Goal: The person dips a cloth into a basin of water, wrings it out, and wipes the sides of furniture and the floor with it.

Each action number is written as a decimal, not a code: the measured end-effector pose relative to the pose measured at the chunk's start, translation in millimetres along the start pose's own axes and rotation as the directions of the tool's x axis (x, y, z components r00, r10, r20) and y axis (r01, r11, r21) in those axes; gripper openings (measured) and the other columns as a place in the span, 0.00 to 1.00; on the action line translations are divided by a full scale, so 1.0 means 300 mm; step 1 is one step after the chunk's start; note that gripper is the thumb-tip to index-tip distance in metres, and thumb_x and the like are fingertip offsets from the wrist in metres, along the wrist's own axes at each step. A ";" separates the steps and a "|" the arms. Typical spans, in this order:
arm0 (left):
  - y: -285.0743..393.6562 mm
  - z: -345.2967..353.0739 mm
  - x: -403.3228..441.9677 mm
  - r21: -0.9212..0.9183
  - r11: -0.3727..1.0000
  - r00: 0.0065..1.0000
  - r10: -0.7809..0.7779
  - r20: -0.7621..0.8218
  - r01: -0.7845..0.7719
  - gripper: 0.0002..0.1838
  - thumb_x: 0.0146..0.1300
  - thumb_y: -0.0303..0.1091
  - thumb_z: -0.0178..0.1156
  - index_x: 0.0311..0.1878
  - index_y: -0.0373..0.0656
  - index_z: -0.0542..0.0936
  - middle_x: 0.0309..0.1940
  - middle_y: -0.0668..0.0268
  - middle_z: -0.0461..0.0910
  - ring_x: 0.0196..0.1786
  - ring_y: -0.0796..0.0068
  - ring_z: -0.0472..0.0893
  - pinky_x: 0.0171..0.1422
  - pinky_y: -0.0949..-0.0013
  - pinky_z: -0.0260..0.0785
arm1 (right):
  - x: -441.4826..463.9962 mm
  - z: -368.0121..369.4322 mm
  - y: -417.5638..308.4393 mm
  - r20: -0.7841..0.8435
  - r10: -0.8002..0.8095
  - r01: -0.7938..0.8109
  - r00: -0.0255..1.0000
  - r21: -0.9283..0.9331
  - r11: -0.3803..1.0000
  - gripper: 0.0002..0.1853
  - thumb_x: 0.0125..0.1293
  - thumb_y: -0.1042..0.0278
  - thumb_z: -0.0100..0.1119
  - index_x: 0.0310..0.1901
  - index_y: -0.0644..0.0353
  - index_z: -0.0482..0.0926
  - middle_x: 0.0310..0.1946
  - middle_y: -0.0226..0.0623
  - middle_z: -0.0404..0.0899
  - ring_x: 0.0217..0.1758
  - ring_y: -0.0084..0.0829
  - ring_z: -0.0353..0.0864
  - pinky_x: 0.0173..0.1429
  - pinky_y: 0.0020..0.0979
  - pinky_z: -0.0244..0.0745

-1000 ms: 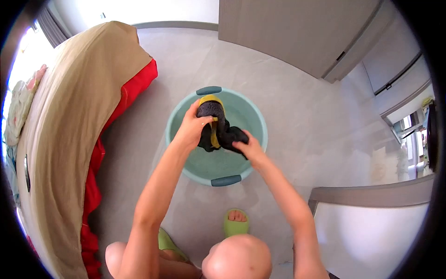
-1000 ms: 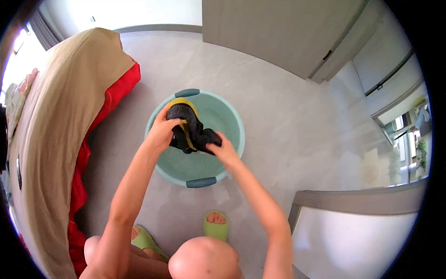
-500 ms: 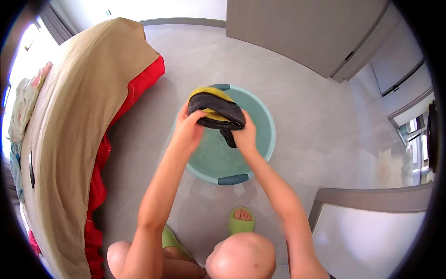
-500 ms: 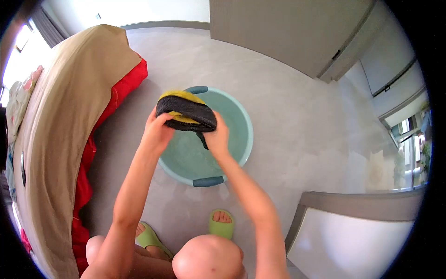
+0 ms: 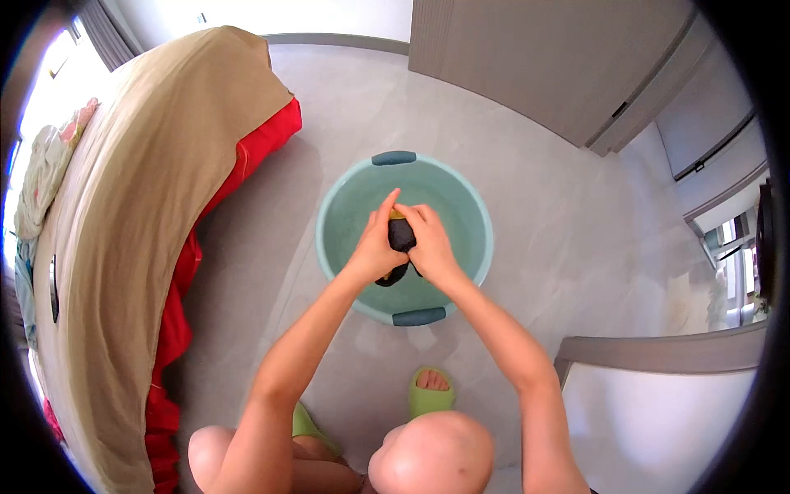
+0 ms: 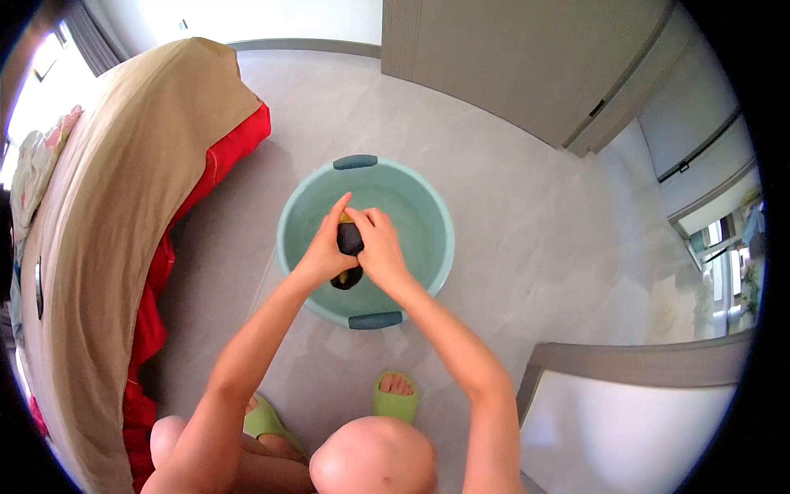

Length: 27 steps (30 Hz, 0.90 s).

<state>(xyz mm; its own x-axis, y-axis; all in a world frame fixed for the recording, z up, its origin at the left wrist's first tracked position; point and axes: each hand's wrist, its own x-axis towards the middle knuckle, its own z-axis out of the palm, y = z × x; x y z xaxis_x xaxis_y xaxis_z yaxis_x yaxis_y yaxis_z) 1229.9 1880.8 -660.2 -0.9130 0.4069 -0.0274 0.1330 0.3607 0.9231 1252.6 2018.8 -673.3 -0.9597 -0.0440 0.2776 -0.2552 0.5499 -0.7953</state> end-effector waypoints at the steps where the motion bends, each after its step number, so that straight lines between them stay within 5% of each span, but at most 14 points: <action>1: 0.004 0.003 -0.002 -0.002 0.998 0.997 0.058 -0.056 -0.058 0.52 0.41 0.17 0.65 0.73 0.56 0.57 0.56 0.53 0.68 0.62 0.48 0.70 0.64 0.57 0.67 | 0.014 -0.038 0.016 0.178 -0.018 0.021 0.984 -0.019 1.000 0.34 0.51 0.84 0.54 0.63 0.56 0.69 0.62 0.43 0.66 0.67 0.47 0.64 0.67 0.36 0.64; 5: 0.005 0.000 -0.007 0.097 0.994 0.977 0.071 -0.203 -0.053 0.41 0.39 0.13 0.63 0.62 0.49 0.72 0.51 0.57 0.70 0.58 0.54 0.73 0.62 0.61 0.68 | -0.027 -0.107 0.004 0.198 -0.011 0.048 0.980 -0.182 0.982 0.38 0.50 0.69 0.65 0.66 0.52 0.65 0.67 0.44 0.63 0.73 0.49 0.57 0.72 0.48 0.57; 6: 0.002 0.003 -0.001 0.092 0.994 0.977 0.077 -0.199 -0.060 0.41 0.39 0.13 0.63 0.62 0.49 0.72 0.51 0.57 0.70 0.58 0.54 0.73 0.62 0.61 0.68 | -0.032 -0.106 0.028 0.198 0.233 -0.248 0.952 0.054 0.967 0.39 0.53 0.56 0.61 0.69 0.51 0.61 0.69 0.44 0.59 0.75 0.49 0.53 0.72 0.52 0.53; 8: -0.010 0.009 0.003 0.185 0.966 0.953 0.217 -0.211 -0.179 0.33 0.43 0.15 0.64 0.57 0.48 0.75 0.52 0.57 0.70 0.59 0.53 0.70 0.61 0.58 0.67 | -0.048 -0.089 0.068 0.362 0.610 -0.703 0.705 0.465 0.538 0.47 0.60 0.28 0.51 0.75 0.47 0.52 0.74 0.44 0.51 0.78 0.49 0.44 0.74 0.60 0.44; 9: -0.003 0.018 0.002 0.208 0.949 0.936 0.280 -0.214 -0.236 0.31 0.43 0.13 0.63 0.54 0.48 0.77 0.52 0.58 0.69 0.60 0.54 0.69 0.62 0.59 0.67 | -0.047 -0.051 0.060 0.433 0.719 -0.813 0.543 0.487 0.320 0.54 0.56 0.15 0.37 0.76 0.47 0.49 0.75 0.43 0.49 0.78 0.54 0.40 0.71 0.65 0.47; 10: 0.010 0.027 0.002 0.211 0.948 0.935 0.283 -0.216 -0.238 0.31 0.43 0.13 0.63 0.54 0.48 0.77 0.52 0.58 0.69 0.60 0.54 0.69 0.62 0.59 0.67 | -0.045 -0.021 0.081 0.433 0.716 -0.811 0.547 0.488 0.324 0.54 0.56 0.15 0.37 0.76 0.47 0.49 0.75 0.43 0.49 0.78 0.54 0.40 0.71 0.65 0.47; 12: 0.029 0.030 -0.006 0.084 0.958 0.932 0.287 -0.221 -0.275 0.30 0.43 0.13 0.63 0.53 0.47 0.76 0.53 0.58 0.68 0.60 0.53 0.69 0.63 0.59 0.66 | -0.031 0.033 0.094 0.681 0.583 -0.818 0.444 0.573 -0.046 0.50 0.56 0.15 0.40 0.72 0.43 0.58 0.72 0.37 0.56 0.74 0.52 0.55 0.63 0.72 0.56; 13: 0.035 0.031 -0.015 0.085 0.959 0.934 0.283 -0.220 -0.271 0.30 0.43 0.13 0.63 0.53 0.47 0.76 0.53 0.58 0.68 0.60 0.53 0.69 0.63 0.59 0.66 | -0.033 0.040 0.080 0.677 0.542 -0.774 0.497 0.629 -0.076 0.45 0.57 0.16 0.40 0.67 0.42 0.66 0.66 0.35 0.65 0.67 0.46 0.67 0.61 0.66 0.64; 16: 0.041 0.050 -0.036 0.021 0.954 0.915 0.294 -0.276 -0.300 0.32 0.37 0.11 0.60 0.50 0.45 0.72 0.52 0.58 0.66 0.59 0.54 0.71 0.64 0.62 0.65 | -0.016 0.075 0.079 0.638 0.442 -0.618 0.630 0.757 -0.213 0.41 0.58 0.18 0.43 0.60 0.44 0.72 0.59 0.33 0.73 0.60 0.38 0.74 0.61 0.55 0.70; 17: 0.023 0.052 -0.040 0.013 0.946 0.902 0.313 -0.296 -0.324 0.31 0.39 0.13 0.61 0.51 0.45 0.72 0.53 0.58 0.65 0.60 0.54 0.70 0.65 0.61 0.65 | -0.012 0.084 0.096 0.619 0.442 -0.573 0.649 0.780 -0.252 0.37 0.56 0.23 0.54 0.56 0.43 0.74 0.57 0.35 0.74 0.58 0.35 0.74 0.59 0.52 0.70; 20: -0.043 0.044 -0.042 0.046 0.923 0.877 0.379 -0.297 -0.383 0.32 0.41 0.16 0.65 0.53 0.46 0.69 0.56 0.57 0.64 0.62 0.53 0.68 0.65 0.59 0.64 | 0.006 0.072 0.078 0.462 0.559 -0.440 0.689 0.879 -0.184 0.31 0.56 0.33 0.63 0.53 0.47 0.75 0.52 0.32 0.77 0.56 0.32 0.76 0.56 0.45 0.75; 27: -0.048 0.023 -0.083 0.185 0.931 0.921 0.348 -0.177 -0.316 0.44 0.39 0.30 0.78 0.62 0.46 0.65 0.58 0.58 0.64 0.66 0.56 0.67 0.68 0.60 0.63 | 0.010 0.045 0.119 0.428 0.564 -0.419 0.706 0.895 -0.154 0.25 0.57 0.46 0.69 0.50 0.52 0.77 0.46 0.31 0.80 0.48 0.30 0.81 0.55 0.39 0.79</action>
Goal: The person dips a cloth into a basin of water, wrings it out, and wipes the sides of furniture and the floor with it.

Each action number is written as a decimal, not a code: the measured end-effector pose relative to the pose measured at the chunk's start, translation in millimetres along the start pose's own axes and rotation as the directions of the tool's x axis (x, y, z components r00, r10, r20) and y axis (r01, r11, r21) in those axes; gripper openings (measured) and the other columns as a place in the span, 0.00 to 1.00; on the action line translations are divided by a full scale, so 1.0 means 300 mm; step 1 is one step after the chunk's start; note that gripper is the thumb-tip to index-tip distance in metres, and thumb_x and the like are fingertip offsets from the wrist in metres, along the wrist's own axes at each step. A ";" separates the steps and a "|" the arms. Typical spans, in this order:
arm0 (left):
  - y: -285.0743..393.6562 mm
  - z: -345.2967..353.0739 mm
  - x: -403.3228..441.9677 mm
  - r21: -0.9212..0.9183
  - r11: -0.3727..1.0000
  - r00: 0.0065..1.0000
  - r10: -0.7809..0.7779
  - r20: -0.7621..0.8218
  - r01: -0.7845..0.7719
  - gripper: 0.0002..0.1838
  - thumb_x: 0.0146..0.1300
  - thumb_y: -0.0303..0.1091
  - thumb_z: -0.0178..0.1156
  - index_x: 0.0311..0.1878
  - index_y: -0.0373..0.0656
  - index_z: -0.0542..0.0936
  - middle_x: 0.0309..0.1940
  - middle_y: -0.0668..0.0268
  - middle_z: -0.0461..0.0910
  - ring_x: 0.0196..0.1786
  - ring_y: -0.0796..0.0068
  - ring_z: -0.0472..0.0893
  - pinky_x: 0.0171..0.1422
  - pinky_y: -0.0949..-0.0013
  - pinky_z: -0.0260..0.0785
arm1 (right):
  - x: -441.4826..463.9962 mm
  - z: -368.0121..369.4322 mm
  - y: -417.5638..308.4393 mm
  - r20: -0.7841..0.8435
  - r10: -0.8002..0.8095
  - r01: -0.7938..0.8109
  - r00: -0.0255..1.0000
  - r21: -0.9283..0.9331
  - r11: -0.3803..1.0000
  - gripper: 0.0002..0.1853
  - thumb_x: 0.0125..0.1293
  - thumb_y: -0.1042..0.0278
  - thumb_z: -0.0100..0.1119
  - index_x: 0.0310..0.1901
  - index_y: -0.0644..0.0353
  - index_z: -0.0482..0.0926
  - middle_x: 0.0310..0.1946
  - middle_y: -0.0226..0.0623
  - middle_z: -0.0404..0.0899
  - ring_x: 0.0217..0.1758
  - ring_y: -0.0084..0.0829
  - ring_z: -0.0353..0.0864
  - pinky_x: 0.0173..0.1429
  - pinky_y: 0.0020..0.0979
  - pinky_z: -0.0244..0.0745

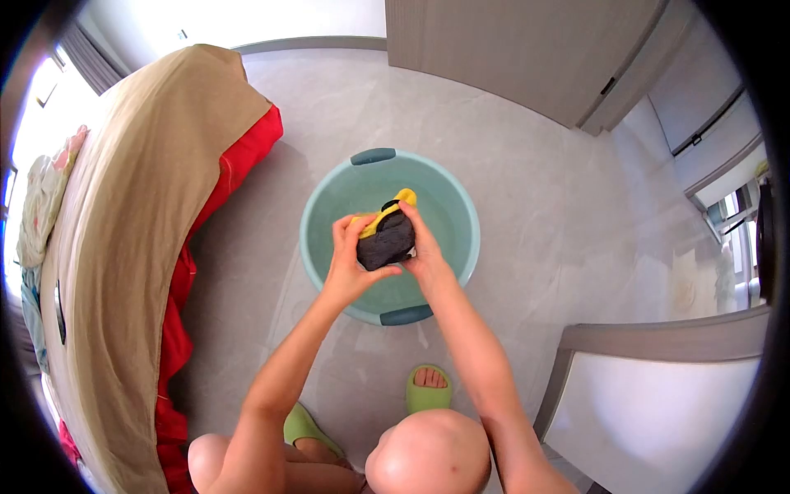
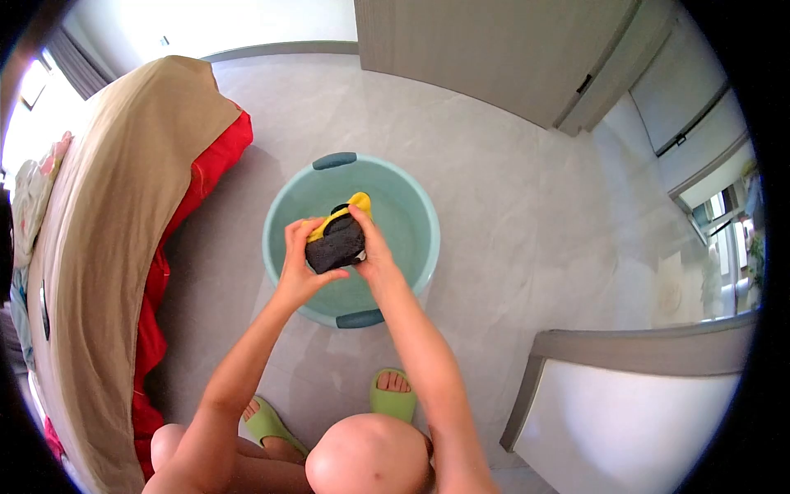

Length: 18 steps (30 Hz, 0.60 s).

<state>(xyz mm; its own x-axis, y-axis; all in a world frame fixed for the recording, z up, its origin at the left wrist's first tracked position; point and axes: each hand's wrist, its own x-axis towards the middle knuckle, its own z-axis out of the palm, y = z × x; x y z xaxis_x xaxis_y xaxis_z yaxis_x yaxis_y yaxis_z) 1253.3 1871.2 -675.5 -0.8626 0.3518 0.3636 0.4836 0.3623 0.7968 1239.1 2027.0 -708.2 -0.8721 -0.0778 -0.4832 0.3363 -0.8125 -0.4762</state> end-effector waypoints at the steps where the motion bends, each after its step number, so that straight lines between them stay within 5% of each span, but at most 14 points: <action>1: -0.013 0.009 -0.004 0.037 0.998 0.998 0.045 -0.039 -0.044 0.48 0.39 0.35 0.80 0.64 0.47 0.64 0.59 0.59 0.65 0.65 0.58 0.67 0.67 0.60 0.64 | 0.008 0.001 0.003 0.001 -0.024 0.024 1.000 0.001 1.000 0.24 0.58 0.48 0.68 0.50 0.53 0.77 0.44 0.31 0.81 0.45 0.30 0.82 0.52 0.39 0.80; 2: -0.031 0.022 -0.006 0.037 0.998 0.998 0.045 -0.039 -0.044 0.48 0.39 0.35 0.80 0.64 0.47 0.64 0.59 0.59 0.65 0.65 0.58 0.67 0.67 0.60 0.64 | 0.015 0.004 0.007 0.003 -0.049 0.049 0.999 0.003 0.999 0.22 0.58 0.51 0.68 0.49 0.54 0.77 0.42 0.32 0.81 0.42 0.30 0.83 0.48 0.38 0.81; 4: -0.053 0.055 -0.008 -0.461 0.879 0.978 -0.187 -0.094 0.124 0.42 0.47 0.37 0.77 0.65 0.50 0.65 0.60 0.59 0.67 0.61 0.63 0.72 0.65 0.59 0.68 | 0.025 0.011 0.021 -0.001 -0.122 0.122 0.993 -0.019 0.992 0.20 0.59 0.54 0.67 0.48 0.55 0.77 0.41 0.33 0.81 0.41 0.30 0.83 0.46 0.37 0.81; 5: -0.064 0.071 -0.011 -0.462 0.878 0.978 -0.188 -0.095 0.124 0.42 0.47 0.37 0.77 0.65 0.50 0.65 0.60 0.59 0.67 0.61 0.63 0.72 0.65 0.59 0.68 | 0.032 0.016 0.028 -0.003 -0.197 0.197 0.980 -0.040 0.980 0.18 0.59 0.56 0.66 0.47 0.56 0.77 0.39 0.35 0.82 0.39 0.30 0.83 0.43 0.36 0.81; 7: -0.047 0.095 -0.006 -0.879 0.403 0.868 -0.496 0.024 0.255 0.33 0.59 0.40 0.70 0.64 0.49 0.65 0.59 0.63 0.71 0.60 0.68 0.73 0.63 0.60 0.70 | 0.011 0.048 0.025 -0.024 -0.273 0.271 0.962 -0.050 0.961 0.16 0.59 0.63 0.65 0.47 0.58 0.77 0.38 0.35 0.81 0.38 0.29 0.83 0.41 0.33 0.80; 8: -0.041 0.104 -0.004 -0.909 0.324 0.847 -0.528 0.057 0.263 0.28 0.67 0.47 0.61 0.64 0.48 0.66 0.57 0.65 0.73 0.59 0.70 0.74 0.62 0.61 0.70 | 0.000 0.060 0.020 -0.015 -0.341 0.336 0.940 -0.131 0.933 0.15 0.59 0.66 0.65 0.46 0.59 0.77 0.38 0.34 0.80 0.39 0.28 0.82 0.42 0.32 0.79; 9: -0.052 0.106 0.002 -0.909 0.324 0.846 -0.530 0.056 0.263 0.28 0.67 0.47 0.61 0.64 0.48 0.66 0.57 0.65 0.73 0.59 0.70 0.74 0.62 0.61 0.70 | -0.005 0.065 0.017 0.000 -0.406 0.397 0.914 -0.210 0.893 0.14 0.59 0.68 0.65 0.46 0.60 0.77 0.38 0.33 0.80 0.39 0.27 0.81 0.43 0.31 0.79; 12: -0.061 0.113 0.025 -0.905 0.082 0.751 -0.591 0.294 0.418 0.36 0.65 0.71 0.45 0.65 0.56 0.69 0.62 0.65 0.73 0.63 0.67 0.73 0.66 0.57 0.67 | -0.017 0.089 0.025 0.056 -0.590 0.577 0.805 -0.301 0.759 0.15 0.59 0.72 0.63 0.49 0.63 0.77 0.40 0.33 0.79 0.42 0.26 0.79 0.49 0.30 0.77; 13: -0.045 0.109 0.034 -0.904 0.080 0.750 -0.591 0.296 0.419 0.36 0.65 0.71 0.45 0.65 0.56 0.69 0.62 0.65 0.73 0.63 0.67 0.73 0.66 0.57 0.67 | -0.021 0.093 0.018 0.055 -0.590 0.576 0.806 -0.303 0.759 0.15 0.59 0.72 0.63 0.49 0.63 0.77 0.40 0.33 0.79 0.42 0.26 0.79 0.49 0.30 0.77; 15: -0.003 0.093 0.051 -0.873 -0.128 0.676 -0.584 0.450 0.471 0.39 0.62 0.75 0.45 0.65 0.57 0.69 0.62 0.66 0.73 0.63 0.67 0.73 0.65 0.55 0.67 | -0.038 0.108 -0.004 0.270 -0.763 0.731 0.587 -0.583 0.356 0.17 0.59 0.74 0.61 0.51 0.66 0.76 0.44 0.34 0.79 0.46 0.26 0.78 0.54 0.29 0.75; 16: 0.010 0.087 0.058 -0.870 -0.128 0.672 -0.586 0.453 0.475 0.39 0.62 0.75 0.45 0.65 0.57 0.69 0.62 0.66 0.73 0.63 0.67 0.73 0.65 0.55 0.67 | -0.055 0.118 -0.024 0.335 -0.684 0.705 0.648 -0.604 0.372 0.16 0.53 0.75 0.64 0.45 0.65 0.77 0.51 0.40 0.80 0.54 0.36 0.80 0.59 0.33 0.73; 18: 0.024 0.085 0.069 -0.842 -0.203 0.641 -0.567 0.517 0.500 0.40 0.60 0.77 0.44 0.63 0.57 0.70 0.60 0.68 0.74 0.62 0.66 0.74 0.65 0.53 0.66 | -0.065 0.131 -0.036 0.425 -0.693 0.744 0.582 -0.623 0.242 0.17 0.53 0.76 0.63 0.47 0.64 0.78 0.50 0.39 0.81 0.53 0.34 0.80 0.58 0.32 0.74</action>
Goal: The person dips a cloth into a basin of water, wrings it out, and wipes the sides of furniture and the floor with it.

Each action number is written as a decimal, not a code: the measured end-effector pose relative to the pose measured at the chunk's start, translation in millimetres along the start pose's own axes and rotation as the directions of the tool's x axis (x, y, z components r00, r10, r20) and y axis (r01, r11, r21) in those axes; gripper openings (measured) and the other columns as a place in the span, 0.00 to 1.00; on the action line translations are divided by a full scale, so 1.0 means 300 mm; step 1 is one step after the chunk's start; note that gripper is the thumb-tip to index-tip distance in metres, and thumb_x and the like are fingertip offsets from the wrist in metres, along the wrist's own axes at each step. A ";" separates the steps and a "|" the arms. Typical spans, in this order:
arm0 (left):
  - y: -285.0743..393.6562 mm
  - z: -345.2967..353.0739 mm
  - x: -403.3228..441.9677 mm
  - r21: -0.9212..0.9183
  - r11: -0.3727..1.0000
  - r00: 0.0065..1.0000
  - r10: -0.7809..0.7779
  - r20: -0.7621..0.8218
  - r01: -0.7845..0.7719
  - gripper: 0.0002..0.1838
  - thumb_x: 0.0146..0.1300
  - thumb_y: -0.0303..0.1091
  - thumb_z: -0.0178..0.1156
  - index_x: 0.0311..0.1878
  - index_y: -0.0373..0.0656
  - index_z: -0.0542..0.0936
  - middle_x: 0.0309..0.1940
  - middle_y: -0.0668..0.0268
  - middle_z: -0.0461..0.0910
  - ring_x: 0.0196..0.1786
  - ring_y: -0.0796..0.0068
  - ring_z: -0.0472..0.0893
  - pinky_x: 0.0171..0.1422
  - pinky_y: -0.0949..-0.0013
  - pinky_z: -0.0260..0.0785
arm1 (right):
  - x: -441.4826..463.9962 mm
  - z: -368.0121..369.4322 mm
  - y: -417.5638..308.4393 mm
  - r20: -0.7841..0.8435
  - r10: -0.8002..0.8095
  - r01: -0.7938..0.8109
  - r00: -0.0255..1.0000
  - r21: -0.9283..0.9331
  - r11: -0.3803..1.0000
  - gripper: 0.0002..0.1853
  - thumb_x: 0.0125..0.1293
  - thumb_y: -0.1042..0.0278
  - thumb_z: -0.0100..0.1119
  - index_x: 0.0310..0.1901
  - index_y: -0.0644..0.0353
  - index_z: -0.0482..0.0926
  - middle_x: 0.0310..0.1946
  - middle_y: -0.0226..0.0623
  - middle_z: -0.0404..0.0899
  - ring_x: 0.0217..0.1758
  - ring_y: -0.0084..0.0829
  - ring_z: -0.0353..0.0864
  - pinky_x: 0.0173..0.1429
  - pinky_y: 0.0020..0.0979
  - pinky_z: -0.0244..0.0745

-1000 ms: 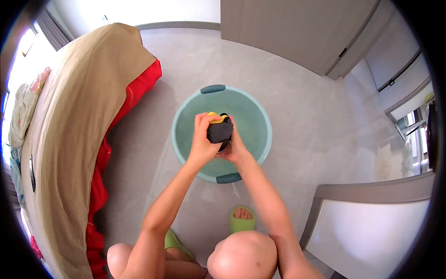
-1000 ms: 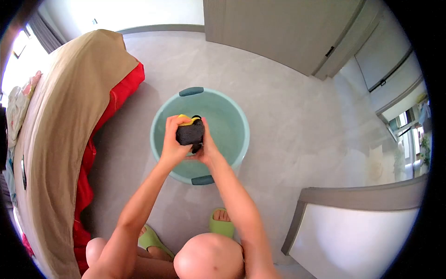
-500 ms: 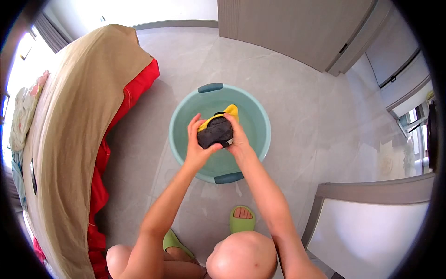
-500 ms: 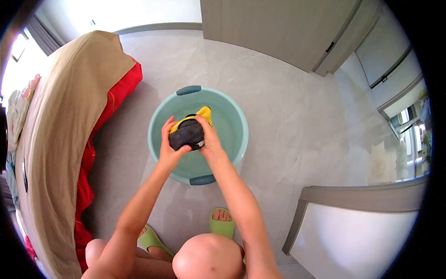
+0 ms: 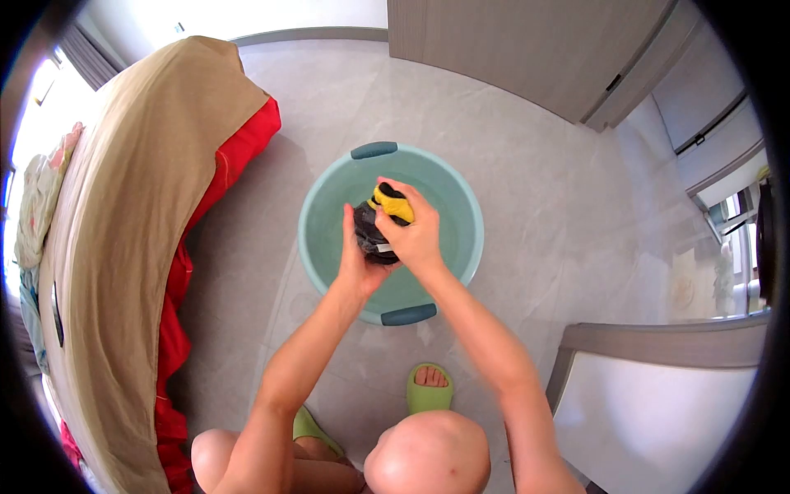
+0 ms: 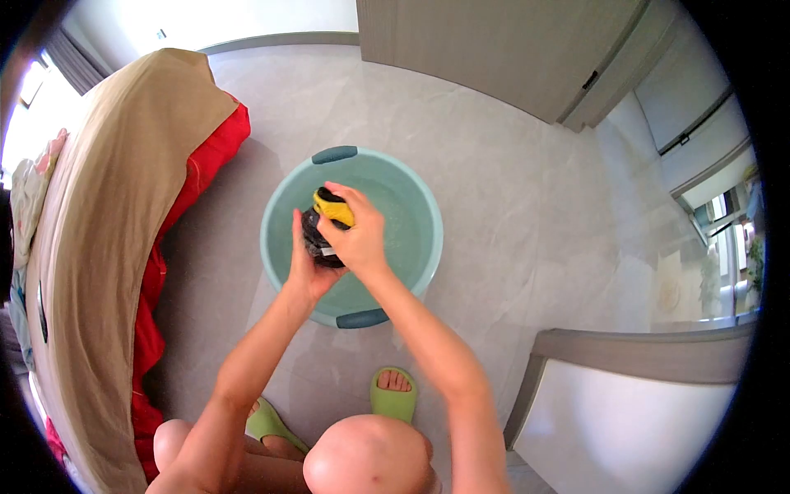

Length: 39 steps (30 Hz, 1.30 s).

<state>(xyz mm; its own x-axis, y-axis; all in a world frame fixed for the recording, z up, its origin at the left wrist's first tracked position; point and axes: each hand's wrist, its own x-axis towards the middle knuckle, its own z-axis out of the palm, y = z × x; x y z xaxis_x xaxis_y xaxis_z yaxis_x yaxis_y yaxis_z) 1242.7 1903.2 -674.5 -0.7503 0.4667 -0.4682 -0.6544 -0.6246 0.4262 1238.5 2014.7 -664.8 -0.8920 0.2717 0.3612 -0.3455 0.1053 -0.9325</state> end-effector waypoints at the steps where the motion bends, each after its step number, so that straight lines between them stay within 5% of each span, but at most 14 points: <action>1: 0.004 0.000 0.004 0.001 1.000 1.000 -0.003 -0.004 0.003 0.40 0.60 0.77 0.44 0.63 0.57 0.70 0.60 0.68 0.74 0.62 0.66 0.74 0.65 0.53 0.66 | 0.002 0.000 -0.006 0.043 -0.109 0.113 0.993 -0.086 0.990 0.18 0.53 0.77 0.63 0.48 0.63 0.79 0.49 0.38 0.82 0.52 0.31 0.81 0.57 0.31 0.75; 8: 0.066 -0.056 0.096 -0.004 0.964 0.964 -0.264 0.021 0.264 0.31 0.60 0.72 0.49 0.50 0.57 0.77 0.48 0.73 0.79 0.51 0.72 0.78 0.51 0.61 0.73 | 0.009 -0.003 -0.062 0.143 -0.455 0.477 0.879 -0.282 0.833 0.18 0.40 0.74 0.68 0.37 0.60 0.80 0.41 0.36 0.82 0.43 0.40 0.80 0.45 0.36 0.78; 14: 0.115 -0.154 0.221 -0.067 0.861 0.779 -0.421 0.464 0.505 0.20 0.67 0.57 0.51 0.44 0.50 0.78 0.39 0.71 0.79 0.42 0.74 0.78 0.45 0.66 0.72 | 0.016 -0.013 -0.072 0.267 -0.672 0.719 0.690 -0.362 0.594 0.13 0.41 0.68 0.66 0.33 0.55 0.81 0.38 0.28 0.81 0.41 0.28 0.80 0.41 0.32 0.77; 17: 0.135 -0.106 0.232 -0.052 0.830 0.719 -0.448 0.531 0.555 0.17 0.69 0.52 0.51 0.42 0.48 0.78 0.37 0.71 0.79 0.39 0.75 0.78 0.43 0.67 0.72 | 0.012 -0.015 -0.056 0.349 -0.744 0.814 0.571 -0.363 0.454 0.10 0.44 0.69 0.63 0.32 0.55 0.81 0.37 0.28 0.81 0.42 0.27 0.80 0.43 0.32 0.78; 19: 0.174 0.044 0.154 0.353 0.776 0.823 -0.567 0.028 0.523 0.15 0.71 0.44 0.49 0.38 0.43 0.77 0.34 0.70 0.78 0.36 0.77 0.76 0.40 0.68 0.70 | 0.008 -0.025 -0.062 0.387 -0.755 0.843 0.529 -0.337 0.419 0.09 0.44 0.69 0.63 0.31 0.55 0.81 0.37 0.29 0.82 0.42 0.27 0.80 0.45 0.32 0.78; 21: 0.178 0.089 0.145 0.457 0.740 0.831 -0.556 0.001 0.494 0.15 0.70 0.44 0.51 0.36 0.42 0.76 0.33 0.69 0.77 0.35 0.78 0.75 0.40 0.70 0.69 | 0.003 -0.028 -0.056 0.426 -0.767 0.874 0.481 -0.303 0.380 0.08 0.44 0.69 0.62 0.30 0.55 0.81 0.36 0.29 0.82 0.42 0.28 0.81 0.47 0.32 0.78; 23: 0.193 0.093 0.176 0.699 0.530 0.765 -0.643 -0.039 0.481 0.14 0.68 0.45 0.53 0.34 0.44 0.77 0.32 0.70 0.76 0.33 0.78 0.73 0.40 0.70 0.68 | -0.006 -0.025 -0.040 0.438 -0.792 0.903 0.425 -0.263 0.339 0.08 0.43 0.69 0.62 0.29 0.56 0.81 0.34 0.31 0.82 0.42 0.30 0.82 0.52 0.33 0.79; 26: 0.197 0.141 0.182 0.812 0.384 0.771 -0.625 -0.121 0.439 0.12 0.65 0.44 0.56 0.35 0.45 0.77 0.30 0.70 0.76 0.32 0.77 0.73 0.38 0.70 0.68 | -0.015 -0.024 -0.018 0.442 -0.833 0.940 0.331 -0.228 0.253 0.08 0.41 0.65 0.59 0.26 0.57 0.80 0.32 0.35 0.82 0.40 0.33 0.82 0.56 0.36 0.78; 30: 0.186 0.160 0.231 0.833 0.302 0.697 -0.705 -0.132 0.464 0.12 0.64 0.40 0.58 0.33 0.41 0.74 0.32 0.65 0.77 0.36 0.73 0.75 0.45 0.69 0.69 | -0.017 -0.032 0.000 0.462 -0.832 0.948 0.308 -0.221 0.228 0.09 0.39 0.64 0.58 0.24 0.58 0.79 0.30 0.36 0.81 0.38 0.34 0.82 0.55 0.36 0.78; 33: 0.163 0.191 0.237 0.901 0.171 0.728 -0.656 -0.198 0.399 0.08 0.61 0.39 0.58 0.31 0.45 0.77 0.27 0.70 0.75 0.31 0.77 0.72 0.38 0.70 0.66 | -0.021 -0.041 0.008 0.478 -0.832 0.958 0.282 -0.184 0.219 0.09 0.39 0.63 0.57 0.22 0.58 0.77 0.26 0.36 0.79 0.36 0.35 0.81 0.55 0.36 0.78; 35: 0.155 0.216 0.238 0.958 -0.033 0.772 -0.585 -0.250 0.285 0.10 0.60 0.39 0.59 0.27 0.45 0.76 0.26 0.70 0.74 0.29 0.75 0.70 0.37 0.67 0.65 | -0.020 -0.042 0.008 0.517 -0.819 0.967 0.250 -0.173 0.186 0.08 0.39 0.63 0.57 0.20 0.58 0.76 0.24 0.35 0.78 0.34 0.35 0.80 0.53 0.36 0.78; 39: 0.133 0.247 0.247 0.945 -0.215 0.774 -0.542 -0.327 0.248 0.11 0.58 0.39 0.60 0.25 0.45 0.76 0.24 0.70 0.73 0.27 0.74 0.68 0.36 0.63 0.63 | -0.028 -0.045 0.010 0.567 -0.784 0.968 0.252 -0.143 0.207 0.08 0.40 0.65 0.58 0.23 0.58 0.77 0.27 0.35 0.80 0.34 0.34 0.81 0.51 0.35 0.80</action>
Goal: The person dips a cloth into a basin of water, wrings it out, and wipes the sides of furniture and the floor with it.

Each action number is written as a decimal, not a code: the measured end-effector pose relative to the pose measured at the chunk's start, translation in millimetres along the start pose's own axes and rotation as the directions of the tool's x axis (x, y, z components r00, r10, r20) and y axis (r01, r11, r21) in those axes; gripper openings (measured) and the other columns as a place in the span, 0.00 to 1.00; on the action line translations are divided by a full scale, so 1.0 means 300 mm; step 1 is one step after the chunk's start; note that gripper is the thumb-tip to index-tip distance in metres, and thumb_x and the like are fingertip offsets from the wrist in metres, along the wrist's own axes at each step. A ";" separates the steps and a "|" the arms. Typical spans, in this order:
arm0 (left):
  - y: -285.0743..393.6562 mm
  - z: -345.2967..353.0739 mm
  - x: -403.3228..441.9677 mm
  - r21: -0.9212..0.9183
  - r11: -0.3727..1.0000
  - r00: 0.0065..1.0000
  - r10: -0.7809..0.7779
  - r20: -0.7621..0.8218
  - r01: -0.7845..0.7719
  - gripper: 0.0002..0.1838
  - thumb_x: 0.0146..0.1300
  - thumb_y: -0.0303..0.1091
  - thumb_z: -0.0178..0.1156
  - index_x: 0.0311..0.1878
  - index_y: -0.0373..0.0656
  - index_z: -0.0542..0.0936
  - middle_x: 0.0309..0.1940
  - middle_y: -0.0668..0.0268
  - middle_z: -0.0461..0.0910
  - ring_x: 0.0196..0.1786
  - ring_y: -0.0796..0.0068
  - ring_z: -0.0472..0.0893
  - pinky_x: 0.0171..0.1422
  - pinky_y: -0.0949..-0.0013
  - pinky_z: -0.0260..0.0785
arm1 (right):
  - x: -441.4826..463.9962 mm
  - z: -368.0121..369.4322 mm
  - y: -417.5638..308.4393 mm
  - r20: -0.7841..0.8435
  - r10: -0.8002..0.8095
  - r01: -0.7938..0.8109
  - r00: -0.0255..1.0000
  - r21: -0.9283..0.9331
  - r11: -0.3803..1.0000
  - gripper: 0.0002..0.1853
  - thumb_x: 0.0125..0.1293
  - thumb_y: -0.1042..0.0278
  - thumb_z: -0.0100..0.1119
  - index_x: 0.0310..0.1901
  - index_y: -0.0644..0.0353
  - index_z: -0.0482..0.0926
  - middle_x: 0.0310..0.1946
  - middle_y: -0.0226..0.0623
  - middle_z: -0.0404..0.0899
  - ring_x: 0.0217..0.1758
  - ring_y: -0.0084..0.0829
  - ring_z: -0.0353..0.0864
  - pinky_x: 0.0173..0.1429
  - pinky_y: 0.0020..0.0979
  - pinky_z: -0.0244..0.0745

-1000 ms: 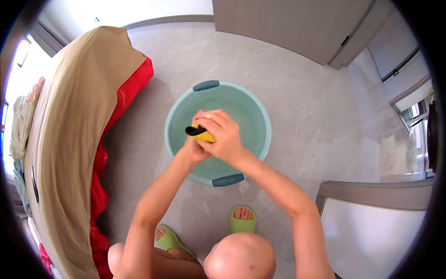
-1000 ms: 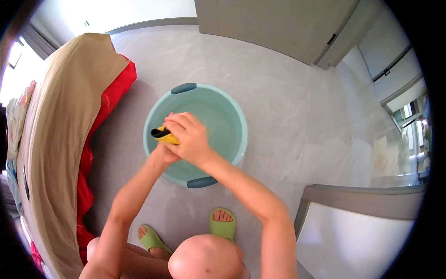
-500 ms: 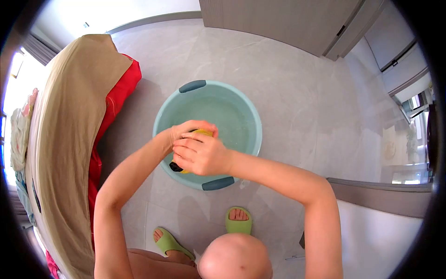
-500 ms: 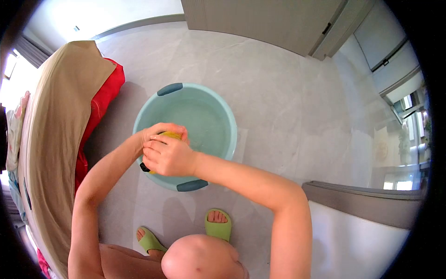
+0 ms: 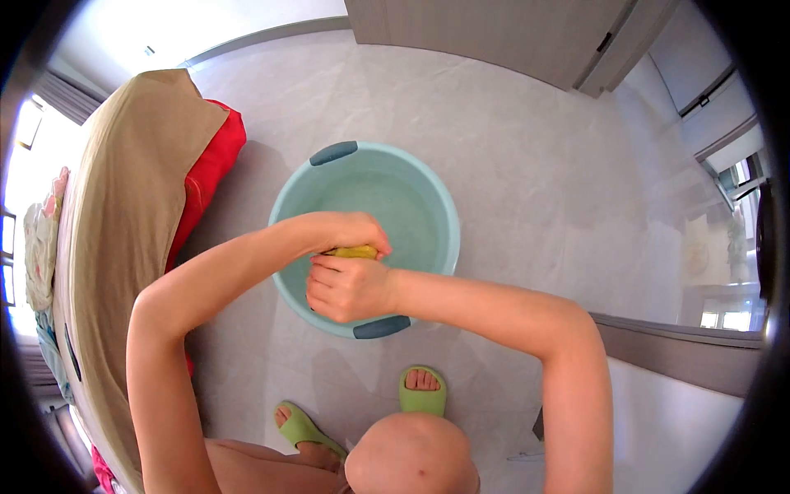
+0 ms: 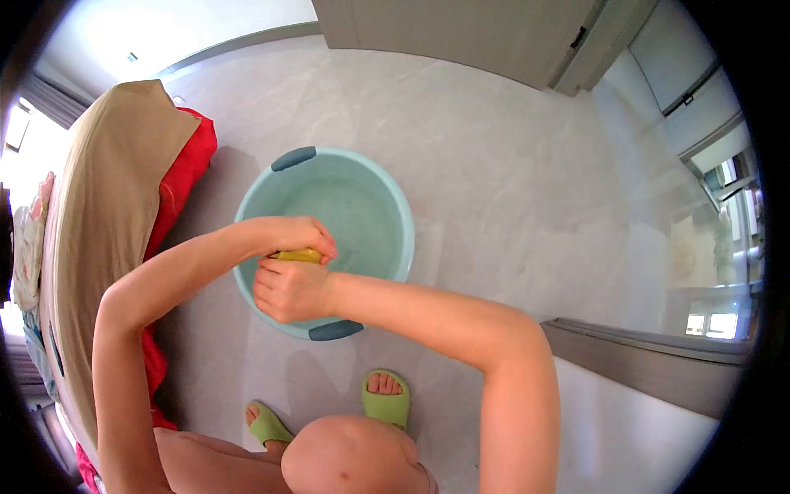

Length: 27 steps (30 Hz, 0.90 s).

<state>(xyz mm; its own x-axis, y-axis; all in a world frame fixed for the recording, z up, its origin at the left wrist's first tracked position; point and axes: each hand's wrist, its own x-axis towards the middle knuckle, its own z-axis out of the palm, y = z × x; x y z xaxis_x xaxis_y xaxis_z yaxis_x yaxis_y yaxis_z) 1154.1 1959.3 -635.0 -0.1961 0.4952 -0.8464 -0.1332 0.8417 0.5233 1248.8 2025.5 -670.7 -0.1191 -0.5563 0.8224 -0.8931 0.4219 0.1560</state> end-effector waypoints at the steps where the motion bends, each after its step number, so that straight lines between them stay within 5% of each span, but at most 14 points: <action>1: 0.018 0.009 -0.007 0.071 0.997 0.999 -0.033 -0.015 0.034 0.11 0.57 0.39 0.59 0.23 0.45 0.75 0.23 0.68 0.73 0.26 0.72 0.68 0.35 0.62 0.62 | 0.001 0.000 -0.005 0.036 0.001 0.000 0.999 -0.014 1.000 0.08 0.40 0.64 0.57 0.22 0.58 0.76 0.26 0.35 0.79 0.33 0.34 0.81 0.50 0.35 0.80; 8: 0.060 0.016 0.032 0.424 0.905 0.990 0.048 -0.130 0.012 0.11 0.51 0.35 0.57 0.18 0.40 0.76 0.17 0.62 0.75 0.22 0.69 0.73 0.31 0.62 0.65 | -0.030 0.036 0.004 0.225 -0.021 0.052 0.974 -0.133 0.990 0.08 0.36 0.61 0.58 0.18 0.55 0.76 0.22 0.34 0.79 0.31 0.32 0.79 0.40 0.29 0.74; 15: 0.013 0.066 0.126 0.444 0.893 0.927 0.220 -0.305 -0.066 0.12 0.48 0.34 0.57 0.16 0.37 0.78 0.15 0.57 0.77 0.21 0.65 0.76 0.30 0.61 0.68 | -0.058 0.054 -0.001 0.289 -0.066 0.152 0.955 -0.286 0.946 0.09 0.33 0.60 0.60 0.16 0.54 0.76 0.19 0.31 0.76 0.28 0.32 0.76 0.33 0.33 0.69; 18: -0.016 0.032 0.156 0.509 0.860 0.881 0.270 -0.388 -0.040 0.11 0.46 0.35 0.56 0.19 0.38 0.83 0.20 0.50 0.81 0.27 0.53 0.82 0.37 0.59 0.74 | -0.092 0.109 0.006 0.428 -0.067 0.233 0.901 -0.348 0.908 0.08 0.32 0.59 0.60 0.16 0.52 0.76 0.17 0.30 0.75 0.27 0.32 0.75 0.30 0.33 0.67; 20: -0.030 -0.019 0.156 0.349 0.928 0.936 0.232 -0.266 -0.131 0.12 0.55 0.38 0.57 0.24 0.40 0.82 0.25 0.61 0.83 0.32 0.70 0.81 0.38 0.66 0.71 | -0.096 0.126 0.019 0.370 -0.069 0.218 0.927 -0.379 0.899 0.08 0.34 0.60 0.60 0.16 0.52 0.76 0.17 0.31 0.75 0.26 0.32 0.75 0.32 0.33 0.68; 21: -0.037 -0.026 0.139 0.352 0.927 0.930 0.240 -0.279 -0.134 0.12 0.55 0.38 0.57 0.24 0.40 0.82 0.25 0.61 0.83 0.32 0.70 0.81 0.38 0.66 0.71 | -0.089 0.123 0.027 0.369 -0.082 0.232 0.926 -0.383 0.894 0.08 0.34 0.60 0.60 0.16 0.52 0.76 0.17 0.31 0.75 0.26 0.32 0.75 0.32 0.33 0.68; 23: -0.092 -0.022 0.087 -0.258 0.898 0.870 0.220 -0.442 -0.358 0.14 0.62 0.43 0.58 0.39 0.41 0.83 0.42 0.62 0.84 0.45 0.73 0.80 0.48 0.71 0.70 | -0.076 0.120 0.013 0.486 0.003 0.193 0.874 -0.353 0.916 0.07 0.39 0.61 0.59 0.18 0.54 0.77 0.18 0.31 0.75 0.28 0.32 0.76 0.34 0.33 0.68; 25: -0.245 -0.087 0.040 -0.227 0.865 0.829 0.306 -0.469 -0.448 0.20 0.65 0.46 0.58 0.53 0.43 0.79 0.51 0.64 0.80 0.54 0.72 0.76 0.57 0.70 0.67 | -0.124 0.077 0.006 0.457 0.157 -0.030 0.875 -0.274 0.961 0.06 0.45 0.63 0.58 0.21 0.56 0.77 0.21 0.33 0.76 0.31 0.32 0.78 0.36 0.32 0.70; 27: -0.421 -0.108 -0.020 0.033 0.955 0.696 0.238 -0.678 -0.295 0.21 0.65 0.44 0.59 0.56 0.41 0.78 0.48 0.61 0.80 0.56 0.66 0.76 0.61 0.65 0.67 | -0.167 -0.034 0.042 0.446 0.304 -0.206 0.842 -0.254 0.945 0.06 0.48 0.65 0.59 0.25 0.55 0.81 0.23 0.32 0.78 0.32 0.32 0.80 0.38 0.32 0.73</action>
<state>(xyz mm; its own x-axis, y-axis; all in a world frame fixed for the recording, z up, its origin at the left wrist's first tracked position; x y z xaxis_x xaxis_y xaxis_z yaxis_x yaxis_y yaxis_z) 1140.7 1843.0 -692.9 -0.8266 0.3990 -0.3970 -0.0374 0.6647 0.7461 1247.9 2066.1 -704.3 -0.5651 -0.6597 0.4955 -0.7092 0.6953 0.1168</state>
